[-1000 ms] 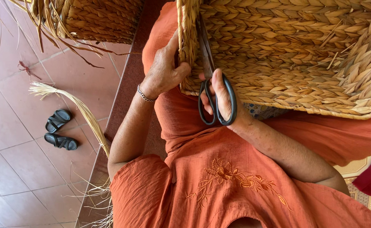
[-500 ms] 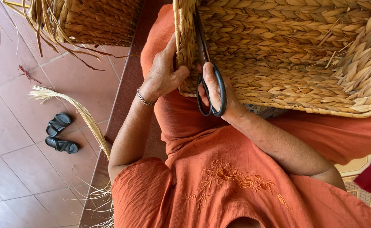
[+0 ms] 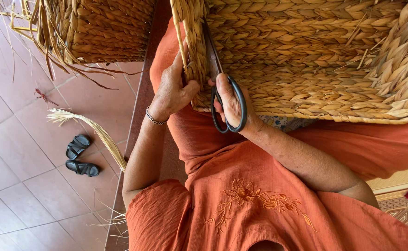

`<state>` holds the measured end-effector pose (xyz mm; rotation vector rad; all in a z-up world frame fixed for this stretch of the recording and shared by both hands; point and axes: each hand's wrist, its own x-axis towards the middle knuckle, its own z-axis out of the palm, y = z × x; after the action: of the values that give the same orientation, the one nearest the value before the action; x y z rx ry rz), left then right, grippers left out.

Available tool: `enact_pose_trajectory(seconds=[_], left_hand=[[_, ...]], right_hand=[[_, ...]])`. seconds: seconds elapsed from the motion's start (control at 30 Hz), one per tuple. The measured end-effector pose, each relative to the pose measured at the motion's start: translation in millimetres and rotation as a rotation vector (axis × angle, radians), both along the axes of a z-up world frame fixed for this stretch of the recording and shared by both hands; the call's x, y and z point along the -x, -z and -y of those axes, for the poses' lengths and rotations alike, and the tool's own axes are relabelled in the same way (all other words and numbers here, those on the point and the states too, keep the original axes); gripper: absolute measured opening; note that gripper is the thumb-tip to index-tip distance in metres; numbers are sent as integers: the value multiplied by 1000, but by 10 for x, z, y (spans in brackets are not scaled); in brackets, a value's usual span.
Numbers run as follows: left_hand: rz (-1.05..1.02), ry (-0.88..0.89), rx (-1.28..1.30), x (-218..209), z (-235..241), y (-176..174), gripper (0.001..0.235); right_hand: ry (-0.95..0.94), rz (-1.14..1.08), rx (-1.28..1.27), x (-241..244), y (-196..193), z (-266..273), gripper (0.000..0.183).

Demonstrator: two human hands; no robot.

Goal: The person trims the edges of a woven basket using shears. They hold the basket on their lap and cut protruding fibers along the rim and corners to create a neat finish.

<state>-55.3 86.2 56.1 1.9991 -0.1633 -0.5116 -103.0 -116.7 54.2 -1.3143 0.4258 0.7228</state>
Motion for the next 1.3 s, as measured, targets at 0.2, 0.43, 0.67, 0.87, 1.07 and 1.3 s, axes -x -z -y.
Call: enact_pose_trajectory(seconds=[0.2, 0.43, 0.67, 0.87, 1.07, 1.3], left_hand=[[-21, -5, -8, -2, 30, -20, 95], [-28, -2, -34, -4, 24, -7, 95], [-30, 9, 58, 13, 16, -8, 94], [-48, 1, 87, -4, 52, -61, 93], [-75, -7, -94, -15, 45, -71, 95], [45, 28, 161, -70, -67, 105, 81]], right_hand=[[-28, 33, -83, -53, 29, -14, 86], [-53, 17, 11, -73, 9, -55, 86], [54, -15, -76, -1, -14, -130, 79], [89, 22, -123, 30, 34, -162, 75], [146, 140, -213, 46, 51, 41, 79], [-110, 33, -5, -512, 109, 704, 85]])
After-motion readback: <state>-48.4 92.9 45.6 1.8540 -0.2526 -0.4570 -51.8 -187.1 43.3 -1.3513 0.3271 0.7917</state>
